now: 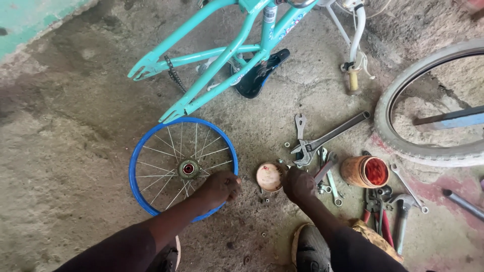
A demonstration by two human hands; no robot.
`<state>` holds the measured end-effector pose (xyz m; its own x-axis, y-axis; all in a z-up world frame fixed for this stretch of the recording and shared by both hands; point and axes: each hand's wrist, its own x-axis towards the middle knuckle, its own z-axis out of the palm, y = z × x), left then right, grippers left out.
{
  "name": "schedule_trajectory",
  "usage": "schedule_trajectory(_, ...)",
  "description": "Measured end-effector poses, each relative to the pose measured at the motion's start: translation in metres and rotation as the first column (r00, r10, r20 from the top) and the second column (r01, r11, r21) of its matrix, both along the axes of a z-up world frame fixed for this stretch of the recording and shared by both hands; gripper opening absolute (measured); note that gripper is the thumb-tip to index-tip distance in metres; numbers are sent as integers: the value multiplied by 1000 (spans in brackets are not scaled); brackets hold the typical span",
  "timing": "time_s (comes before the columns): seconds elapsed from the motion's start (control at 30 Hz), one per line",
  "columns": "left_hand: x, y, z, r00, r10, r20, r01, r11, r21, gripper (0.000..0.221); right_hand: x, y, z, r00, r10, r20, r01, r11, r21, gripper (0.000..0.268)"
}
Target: Cleaning a bicycle wheel hub with a rag and applying grease to the internal bearing races.
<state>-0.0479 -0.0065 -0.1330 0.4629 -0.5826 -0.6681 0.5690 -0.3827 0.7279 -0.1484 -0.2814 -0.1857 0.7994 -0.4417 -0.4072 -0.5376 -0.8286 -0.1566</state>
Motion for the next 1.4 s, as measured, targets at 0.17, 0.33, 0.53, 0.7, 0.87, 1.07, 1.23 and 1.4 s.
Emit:
schedule_trajectory(0.17,13,-13,34,978,95,188,-72,990,-124,13,-3,21,43,935,-20,353,-95,947,306,26)
schedule_trajectory(0.33,1,-25,83,759,-8,651,115,986,-122,24,21,66,151,954,-288,85,67,478,876,35)
schedule_trajectory(0.53,-9,-24,106,740,106,665,61,973,-223,29,9,68,133,859,-476,187,-95,211,973,12)
schedule_trajectory(0.7,-14,-20,107,761,219,611,24,931,-363,22,6,72,134,840,-526,133,-81,122,989,12)
schedule_trajectory(0.87,-16,-19,118,731,271,627,-35,932,-361,20,6,74,144,847,-508,157,-98,141,985,17)
schedule_trajectory(1.07,-11,-17,120,619,208,757,44,954,-297,21,3,72,144,831,-528,175,-141,104,985,19)
schedule_trajectory(1.23,-8,-16,122,604,175,778,56,964,-260,19,-1,73,145,826,-522,216,-146,172,974,27)
schedule_trajectory(1.4,-9,-20,123,518,146,843,129,961,-246,18,3,76,162,844,-403,353,-208,359,910,26)
